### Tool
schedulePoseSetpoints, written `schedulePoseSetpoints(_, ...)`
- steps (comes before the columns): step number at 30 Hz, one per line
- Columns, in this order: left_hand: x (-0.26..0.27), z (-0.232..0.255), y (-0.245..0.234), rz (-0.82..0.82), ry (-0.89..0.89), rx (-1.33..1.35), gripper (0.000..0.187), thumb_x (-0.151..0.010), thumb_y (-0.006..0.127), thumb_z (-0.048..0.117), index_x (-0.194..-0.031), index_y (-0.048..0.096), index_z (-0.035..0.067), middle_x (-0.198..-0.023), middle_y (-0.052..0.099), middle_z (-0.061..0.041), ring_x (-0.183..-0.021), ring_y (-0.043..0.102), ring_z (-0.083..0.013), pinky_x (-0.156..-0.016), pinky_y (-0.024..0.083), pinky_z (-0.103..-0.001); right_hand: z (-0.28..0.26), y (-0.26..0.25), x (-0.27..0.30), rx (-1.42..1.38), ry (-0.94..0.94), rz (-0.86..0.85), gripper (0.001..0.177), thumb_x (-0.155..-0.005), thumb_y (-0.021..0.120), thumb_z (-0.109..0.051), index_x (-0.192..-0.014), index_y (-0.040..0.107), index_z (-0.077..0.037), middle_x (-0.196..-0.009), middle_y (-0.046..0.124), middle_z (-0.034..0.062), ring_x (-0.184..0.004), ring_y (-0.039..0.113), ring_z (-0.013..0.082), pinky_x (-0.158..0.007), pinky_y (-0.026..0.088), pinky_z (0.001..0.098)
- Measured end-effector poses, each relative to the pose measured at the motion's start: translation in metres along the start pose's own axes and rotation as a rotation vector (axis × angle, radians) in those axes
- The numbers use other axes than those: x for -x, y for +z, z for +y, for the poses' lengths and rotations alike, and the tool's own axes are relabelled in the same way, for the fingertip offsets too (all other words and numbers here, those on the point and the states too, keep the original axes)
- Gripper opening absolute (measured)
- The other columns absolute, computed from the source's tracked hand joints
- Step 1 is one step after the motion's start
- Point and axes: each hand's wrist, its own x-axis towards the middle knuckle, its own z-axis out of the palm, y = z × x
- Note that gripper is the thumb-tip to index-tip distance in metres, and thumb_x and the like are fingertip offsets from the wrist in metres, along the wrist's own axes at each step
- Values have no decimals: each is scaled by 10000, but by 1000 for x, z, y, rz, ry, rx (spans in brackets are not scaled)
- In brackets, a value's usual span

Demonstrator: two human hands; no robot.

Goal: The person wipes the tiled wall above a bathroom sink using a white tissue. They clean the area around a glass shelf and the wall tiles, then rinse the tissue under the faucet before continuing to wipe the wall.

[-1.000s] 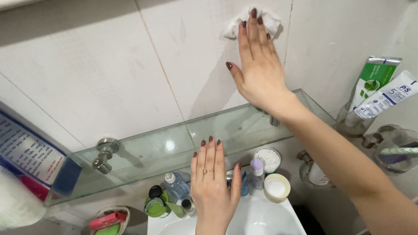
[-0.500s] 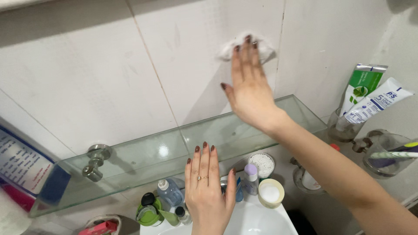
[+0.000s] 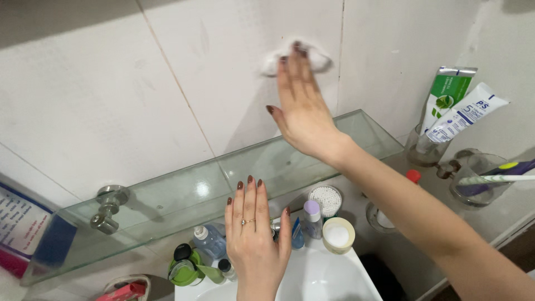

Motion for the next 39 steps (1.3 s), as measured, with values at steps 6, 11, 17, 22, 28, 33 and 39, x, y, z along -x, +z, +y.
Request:
schedulePoseSetpoints(6,0,0,-5,-28,14,-6,571,-890,711,228,-1384,572,-20,-1446,580,-167,-1384,512,-355,-1141,378,-522,38,-13,-25,-33,206,113,900,-1113,614,-326,-1623,23,123,-1648,-7,445,-1564,14,597,-1313,126,619)
schedulePoseSetpoints(11,0,1,-3,-11,1,2,560,-894,713,236,-1373,576,-21,-1446,580,-165,-1386,509,-360,-1148,377,-522,48,-3,24,-213,561,-79,959,-1100,564,-403,-1520,-55,197,-1496,-122,556,-1462,-100,669,-1248,129,614)
schedulePoseSetpoints(17,2,1,-5,-17,9,-5,560,-895,707,241,-1372,581,-22,-1434,588,-173,-1378,512,-362,-1142,374,-528,20,10,19,-560,846,-186,969,-1008,535,-362,-1517,-112,149,-1506,-221,505,-1446,-72,622,-1236,149,572)
schedulePoseSetpoints(22,2,1,-3,-9,32,-10,559,-902,701,240,-1381,567,-16,-1445,577,-161,-1388,505,-353,-1155,371,-529,-10,44,5,-366,529,107,940,-1029,611,-229,-1560,-80,125,-1556,-193,494,-1473,-162,641,-1239,45,640)
schedulePoseSetpoints(28,3,-4,-8,-38,30,3,576,-889,706,243,-1392,570,-3,-1455,574,-151,-1390,502,-340,-1142,374,-517,54,30,-9,-227,592,298,1001,-1058,659,-373,-1614,-55,56,-1622,-117,453,-1532,-103,616,-1280,47,642)
schedulePoseSetpoints(33,3,-3,-8,-18,26,20,577,-890,705,243,-1392,565,-5,-1455,573,-155,-1391,499,-347,-1139,371,-511,51,8,8,-513,969,69,1127,-939,640,-511,-1570,-122,29,-1559,-182,472,-1456,-87,635,-1234,96,603)
schedulePoseSetpoints(39,4,-4,-8,-21,29,17,577,-905,700,228,-1412,554,-8,-1463,571,-160,-1397,501,-346,-1157,373,-511,33,20,-7,-331,679,156,1113,-1036,663,-457,-1555,-134,121,-1536,-170,534,-1461,-164,684,-1216,6,692)
